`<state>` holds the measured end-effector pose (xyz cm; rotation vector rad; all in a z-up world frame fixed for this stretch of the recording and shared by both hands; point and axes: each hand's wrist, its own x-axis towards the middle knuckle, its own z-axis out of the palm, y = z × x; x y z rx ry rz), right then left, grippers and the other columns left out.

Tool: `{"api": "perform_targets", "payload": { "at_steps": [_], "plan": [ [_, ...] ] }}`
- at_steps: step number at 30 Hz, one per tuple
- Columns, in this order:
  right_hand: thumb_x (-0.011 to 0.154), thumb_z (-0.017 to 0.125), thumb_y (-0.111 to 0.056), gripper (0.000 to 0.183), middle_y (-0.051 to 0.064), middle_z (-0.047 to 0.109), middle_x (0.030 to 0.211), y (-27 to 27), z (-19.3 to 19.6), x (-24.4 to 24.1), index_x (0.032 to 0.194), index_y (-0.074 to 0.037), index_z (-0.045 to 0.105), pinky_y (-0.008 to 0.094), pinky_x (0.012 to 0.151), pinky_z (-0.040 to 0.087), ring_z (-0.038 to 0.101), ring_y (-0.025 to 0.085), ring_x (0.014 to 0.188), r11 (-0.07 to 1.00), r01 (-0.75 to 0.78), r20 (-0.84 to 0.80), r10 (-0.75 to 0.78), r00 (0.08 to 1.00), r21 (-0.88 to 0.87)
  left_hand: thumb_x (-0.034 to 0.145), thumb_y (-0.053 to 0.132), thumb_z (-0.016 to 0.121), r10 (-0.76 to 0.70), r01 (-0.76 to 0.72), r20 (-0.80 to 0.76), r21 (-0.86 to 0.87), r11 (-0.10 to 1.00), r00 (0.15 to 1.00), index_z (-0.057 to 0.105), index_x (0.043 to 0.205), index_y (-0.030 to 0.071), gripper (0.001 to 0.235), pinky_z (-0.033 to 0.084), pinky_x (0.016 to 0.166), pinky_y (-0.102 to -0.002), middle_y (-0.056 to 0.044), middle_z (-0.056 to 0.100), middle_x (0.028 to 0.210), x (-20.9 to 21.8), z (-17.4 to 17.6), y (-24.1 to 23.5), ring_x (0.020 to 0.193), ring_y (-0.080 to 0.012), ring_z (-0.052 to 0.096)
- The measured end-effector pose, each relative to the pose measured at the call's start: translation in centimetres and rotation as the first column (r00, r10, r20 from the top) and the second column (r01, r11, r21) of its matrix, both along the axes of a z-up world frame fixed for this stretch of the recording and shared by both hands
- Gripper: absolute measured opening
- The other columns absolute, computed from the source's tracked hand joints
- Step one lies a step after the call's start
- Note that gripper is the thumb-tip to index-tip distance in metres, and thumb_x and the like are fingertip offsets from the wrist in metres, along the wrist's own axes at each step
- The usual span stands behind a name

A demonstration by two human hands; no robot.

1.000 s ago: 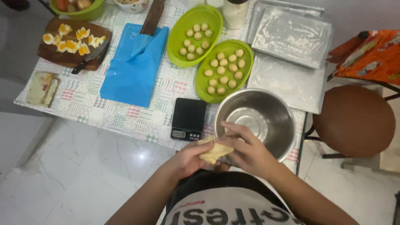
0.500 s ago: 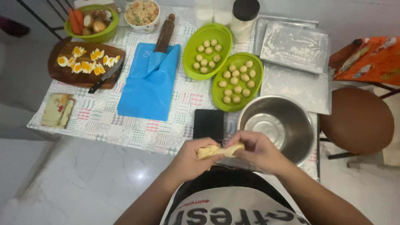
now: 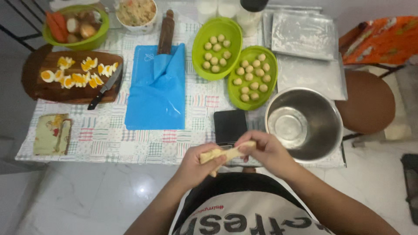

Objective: The person portions dough into small, uniform balls using a digital scale for precision. They weigh each piece, roll it into a sphere between their palms, and place it into green trays. The process is repeated continuously with dough from a metal bowl.

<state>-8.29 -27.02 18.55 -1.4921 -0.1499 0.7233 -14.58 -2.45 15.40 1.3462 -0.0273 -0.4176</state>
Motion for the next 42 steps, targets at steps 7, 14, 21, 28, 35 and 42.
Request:
{"api": "perform_targets", "payload": {
  "at_steps": [7,14,21,28,35,42],
  "plan": [
    [0.109,0.063,-0.017,0.015,0.007,0.064,0.103,-8.6,3.5,3.8,0.114,-0.002,0.061,0.026,0.096,0.051,0.061,0.014,0.099,0.548,0.467,-0.234,-0.442,0.866,0.694,0.099,0.018,0.064,0.301,-0.339,-0.211,-0.179,0.924,0.93,0.064,0.112,0.001,0.021,0.057,0.056,-0.034,-0.009,0.067,0.083,1.6,-5.0,8.8,0.064,-0.0159,0.066],
    [0.089,0.054,-0.008,0.047,-0.001,0.07,0.1,-4.0,-2.3,0.5,0.134,-0.013,0.066,0.017,0.068,0.046,0.057,0.006,0.08,0.689,0.676,-0.499,-0.504,0.706,0.26,0.097,0.015,0.057,0.273,-0.364,-0.308,-0.294,0.884,0.911,0.06,0.132,0.008,0.036,0.063,0.07,-0.038,-0.009,0.07,0.112,2.5,-3.8,9.8,0.073,-0.0134,0.063],
    [0.122,0.044,-0.035,0.034,-0.002,0.049,0.071,-1.7,-11.3,-1.4,0.127,-0.003,0.054,0.028,0.053,0.031,0.042,0.011,0.06,0.606,0.401,-0.533,0.045,0.845,0.687,0.1,0.01,0.057,0.175,-0.265,-0.279,-0.333,0.905,0.944,0.063,0.121,0.001,0.023,0.063,0.074,-0.043,-0.013,0.067,0.109,1.3,-5.2,10.5,0.075,-0.0162,0.064],
    [0.103,0.054,-0.011,0.046,0.001,0.048,0.085,3.7,-11.8,1.0,0.148,-0.009,0.045,0.022,0.057,0.038,0.043,0.009,0.066,0.902,0.41,0.276,-0.364,0.89,-0.133,0.099,0.012,0.056,0.223,-0.361,-0.341,-0.427,0.829,0.913,0.057,0.119,0.011,0.02,0.062,0.076,-0.042,-0.006,0.058,0.099,-0.5,-7.2,12.7,0.082,-0.0151,0.062],
    [0.091,0.073,-0.007,0.038,0.014,0.063,0.11,4.4,-10.2,4.3,0.128,-0.008,0.067,0.035,0.09,0.053,0.065,0.025,0.103,0.823,0.365,0.681,0.036,0.731,-0.435,0.103,0.013,0.061,0.262,-0.432,-0.402,-0.425,0.795,0.877,0.057,0.12,0.01,0.018,0.059,0.077,-0.042,-0.003,0.055,0.096,-1.0,-9.2,12.6,0.08,-0.0145,0.056],
    [0.102,0.062,-0.005,0.027,0.014,0.064,0.116,0.9,-7.7,3.7,0.129,-0.003,0.066,0.033,0.096,0.054,0.066,0.022,0.106,0.871,0.397,0.59,-0.165,0.791,-0.288,0.101,0.018,0.057,0.312,-0.489,-0.461,-0.336,0.805,0.831,0.054,0.112,0.012,0.013,0.06,0.071,-0.043,-0.006,0.062,0.1,0.3,-7.0,10.6,0.076,-0.0176,0.061]
  ]
}}
